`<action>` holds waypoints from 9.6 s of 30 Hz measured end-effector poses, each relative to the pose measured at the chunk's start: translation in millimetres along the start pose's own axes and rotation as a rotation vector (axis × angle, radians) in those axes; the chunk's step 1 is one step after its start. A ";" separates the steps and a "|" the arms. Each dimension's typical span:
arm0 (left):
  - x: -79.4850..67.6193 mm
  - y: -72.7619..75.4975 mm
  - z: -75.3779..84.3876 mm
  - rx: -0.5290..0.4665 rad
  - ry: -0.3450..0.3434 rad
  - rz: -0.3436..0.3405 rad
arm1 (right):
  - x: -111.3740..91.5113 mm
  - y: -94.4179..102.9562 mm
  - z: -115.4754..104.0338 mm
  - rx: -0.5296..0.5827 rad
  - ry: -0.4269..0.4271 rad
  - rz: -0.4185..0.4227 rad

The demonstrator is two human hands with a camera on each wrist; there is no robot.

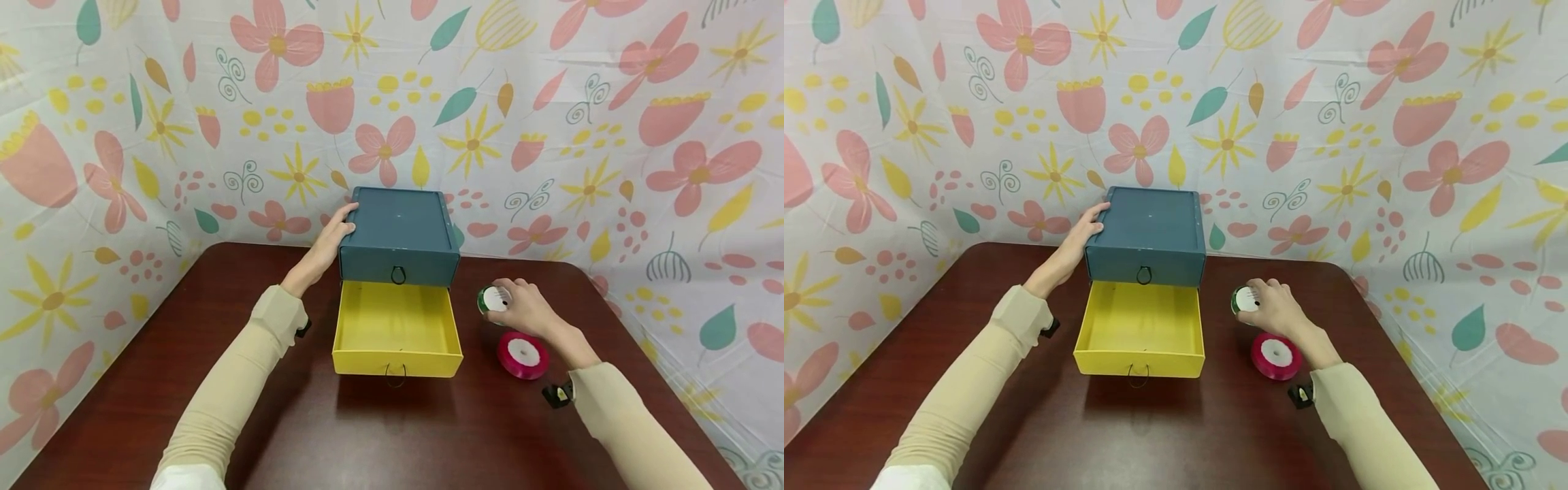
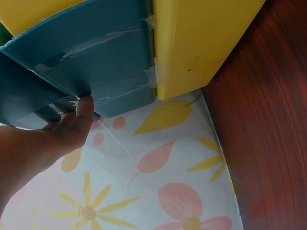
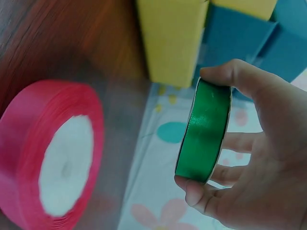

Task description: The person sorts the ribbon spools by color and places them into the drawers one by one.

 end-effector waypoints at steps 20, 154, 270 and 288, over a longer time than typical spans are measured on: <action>1.6 0.3 -2.9 -0.059 -0.003 0.001 | -42.8 42.0 -83.1 0.035 0.161 0.015; 2.7 2.1 -4.5 -0.033 -0.001 0.007 | -106.5 -125.7 -191.2 1.370 -0.152 -0.779; 0.2 1.1 -2.1 -0.048 -0.010 0.008 | -40.4 -185.4 -159.8 1.423 -0.422 -0.896; 2.1 2.2 -0.6 -0.059 -0.011 0.017 | -70.7 -181.3 -161.6 1.348 -0.344 -0.928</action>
Point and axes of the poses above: each hand's wrist, its own x-axis towards the middle knuckle, its own y-axis out of the back of the hand, z = x × y, the point moved 10 cm from there along x, towards the middle knuckle, and after that the axes turned 10 degrees about -y, right-handed, at the moved point
